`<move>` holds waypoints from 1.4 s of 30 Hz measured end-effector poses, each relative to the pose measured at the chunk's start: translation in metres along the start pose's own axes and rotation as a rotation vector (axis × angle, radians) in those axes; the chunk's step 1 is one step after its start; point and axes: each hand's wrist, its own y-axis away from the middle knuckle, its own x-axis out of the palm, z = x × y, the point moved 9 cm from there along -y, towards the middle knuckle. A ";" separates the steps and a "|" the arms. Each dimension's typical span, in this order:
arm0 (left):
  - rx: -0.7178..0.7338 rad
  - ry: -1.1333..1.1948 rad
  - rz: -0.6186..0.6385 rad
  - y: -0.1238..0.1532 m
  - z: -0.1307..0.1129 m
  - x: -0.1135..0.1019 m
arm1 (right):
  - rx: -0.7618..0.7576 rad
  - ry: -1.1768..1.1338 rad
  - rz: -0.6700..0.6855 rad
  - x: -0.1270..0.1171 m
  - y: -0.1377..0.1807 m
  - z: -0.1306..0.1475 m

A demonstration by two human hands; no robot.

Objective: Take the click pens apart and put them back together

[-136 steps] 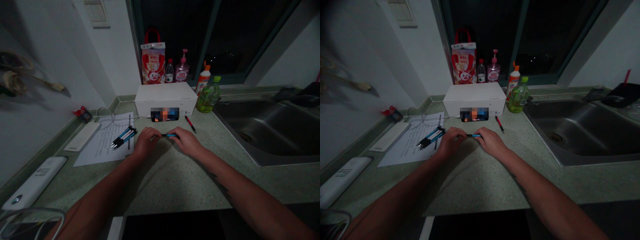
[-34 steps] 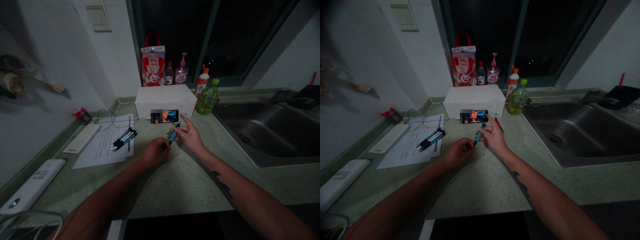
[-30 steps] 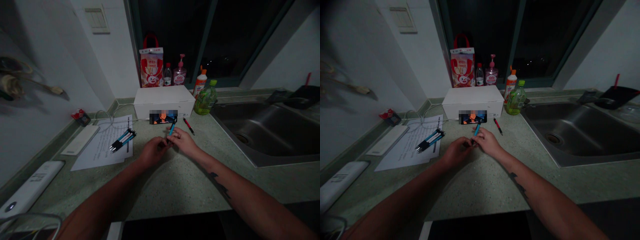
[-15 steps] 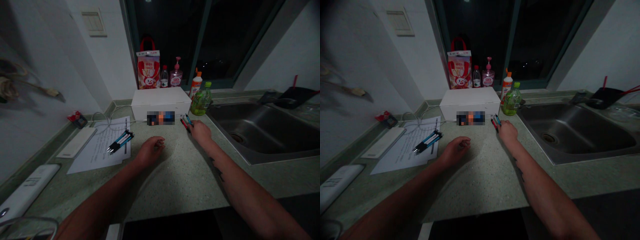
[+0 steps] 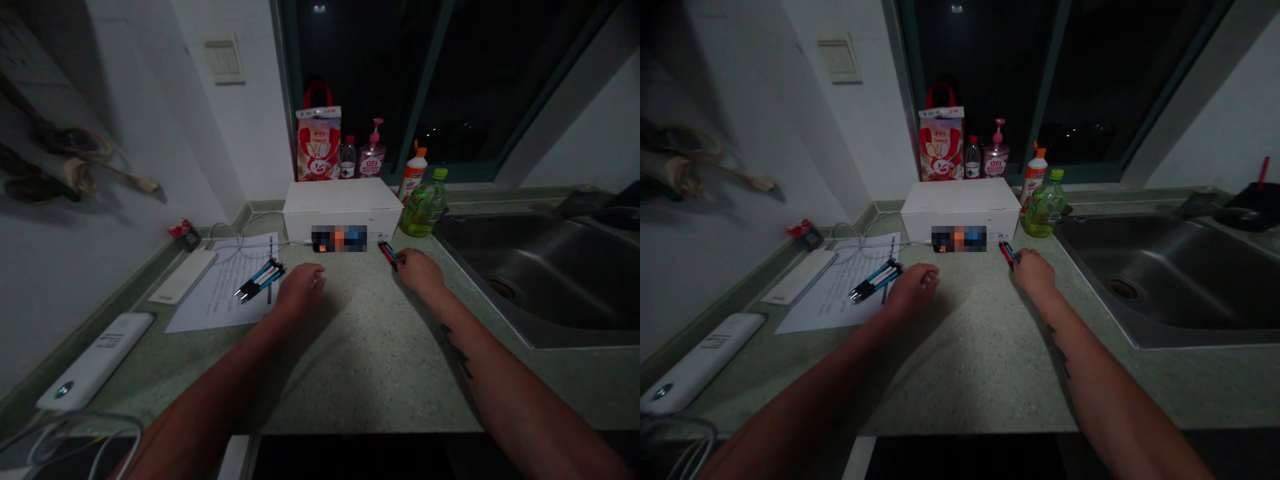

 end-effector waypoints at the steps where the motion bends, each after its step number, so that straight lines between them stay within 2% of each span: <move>1: -0.031 -0.096 -0.011 -0.002 0.005 -0.008 | -0.001 0.002 0.005 0.000 0.000 0.000; 5: -0.203 -0.492 0.000 -0.006 0.030 -0.038 | -0.013 -0.003 0.003 -0.005 0.003 0.004; 8: -0.290 -0.660 0.029 -0.005 0.045 -0.051 | -0.027 -0.008 -0.017 -0.013 0.008 0.009; 14: -0.355 -0.706 0.123 -0.005 0.061 -0.049 | -0.068 -0.002 -0.016 -0.022 0.016 0.020; 22: -0.378 -0.683 0.148 -0.005 0.067 -0.046 | -0.105 -0.045 -0.039 -0.024 0.019 0.026; 26: -0.352 -0.678 0.086 -0.007 0.056 -0.054 | -0.174 -0.120 -0.100 -0.028 0.027 0.041; 29: -0.211 -0.594 -0.012 -0.011 0.030 -0.055 | -0.307 -0.276 -0.136 -0.031 0.041 0.064; 32: 0.029 -0.386 -0.009 -0.007 -0.005 -0.036 | -0.566 -0.475 -0.112 -0.032 0.066 0.098; 35: 0.198 -0.145 0.089 0.006 -0.030 -0.005 | -0.749 -0.546 0.024 -0.022 0.089 0.125; 38: 0.261 -0.017 0.116 0.016 -0.039 0.012 | -0.745 -0.550 0.130 -0.009 0.093 0.130; 42: 0.191 0.040 0.046 0.013 -0.029 0.006 | -0.604 -0.662 0.166 -0.003 0.072 0.111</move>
